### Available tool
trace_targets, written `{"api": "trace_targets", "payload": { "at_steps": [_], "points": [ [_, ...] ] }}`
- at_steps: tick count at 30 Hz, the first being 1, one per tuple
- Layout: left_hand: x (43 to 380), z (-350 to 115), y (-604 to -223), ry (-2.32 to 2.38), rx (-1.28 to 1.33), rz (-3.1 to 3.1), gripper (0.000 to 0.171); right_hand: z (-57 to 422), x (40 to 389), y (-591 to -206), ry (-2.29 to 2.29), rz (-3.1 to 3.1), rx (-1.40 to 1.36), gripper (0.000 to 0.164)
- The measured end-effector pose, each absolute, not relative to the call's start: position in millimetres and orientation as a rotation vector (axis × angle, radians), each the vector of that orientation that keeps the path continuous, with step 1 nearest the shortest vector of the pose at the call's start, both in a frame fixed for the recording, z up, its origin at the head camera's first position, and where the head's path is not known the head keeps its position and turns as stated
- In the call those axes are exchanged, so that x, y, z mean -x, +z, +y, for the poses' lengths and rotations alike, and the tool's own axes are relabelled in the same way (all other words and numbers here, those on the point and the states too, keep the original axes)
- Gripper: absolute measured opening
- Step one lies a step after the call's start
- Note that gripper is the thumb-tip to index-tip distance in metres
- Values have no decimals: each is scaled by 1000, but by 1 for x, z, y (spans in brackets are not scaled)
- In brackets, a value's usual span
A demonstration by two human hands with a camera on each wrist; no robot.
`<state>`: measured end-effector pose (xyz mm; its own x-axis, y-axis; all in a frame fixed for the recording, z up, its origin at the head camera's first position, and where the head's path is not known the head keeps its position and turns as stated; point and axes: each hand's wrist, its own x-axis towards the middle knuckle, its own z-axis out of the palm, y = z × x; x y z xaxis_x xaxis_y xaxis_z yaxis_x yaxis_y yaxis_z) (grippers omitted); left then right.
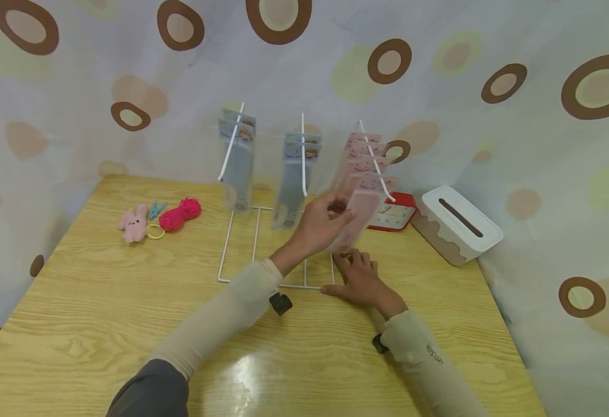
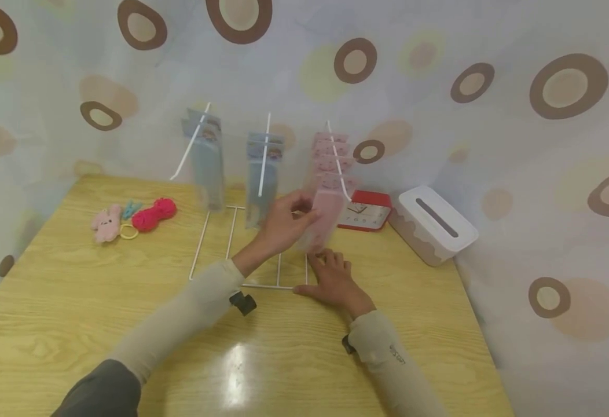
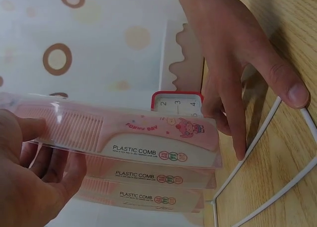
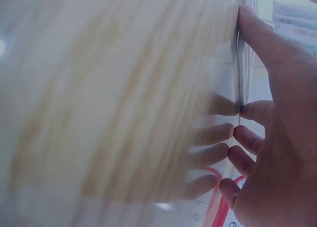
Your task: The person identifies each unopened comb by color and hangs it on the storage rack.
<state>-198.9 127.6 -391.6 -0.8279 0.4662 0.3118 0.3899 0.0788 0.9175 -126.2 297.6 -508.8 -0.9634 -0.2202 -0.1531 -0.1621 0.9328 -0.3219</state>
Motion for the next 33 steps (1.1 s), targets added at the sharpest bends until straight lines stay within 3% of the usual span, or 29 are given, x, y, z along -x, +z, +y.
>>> {"api": "trace_targets", "payload": {
  "at_steps": [8, 13, 18, 23, 28, 30, 33],
  "points": [
    [200, 127, -393, 1892, -910, 2249, 22, 297, 127, -508, -443, 2903, 289, 97],
    [199, 114, -399, 1775, -988, 2263, 36, 298, 127, -505, -451, 2897, 281, 97],
    [188, 77, -405, 1307, -1061, 2522, 51, 298, 127, -504, -452, 2895, 273, 99],
    [171, 26, -419, 734, -1086, 2741, 47, 297, 125, -503, -490, 2897, 279, 101],
    [171, -11, -450, 500, -1027, 2964, 42, 302, 122, -504, -529, 2883, 262, 100],
    [172, -18, -459, 435, -975, 3024, 48, 304, 121, -504, -534, 2874, 251, 100],
    [175, -23, -469, 349, -876, 3007, 69, 307, 120, -502, -544, 2878, 251, 99]
  ]
}}
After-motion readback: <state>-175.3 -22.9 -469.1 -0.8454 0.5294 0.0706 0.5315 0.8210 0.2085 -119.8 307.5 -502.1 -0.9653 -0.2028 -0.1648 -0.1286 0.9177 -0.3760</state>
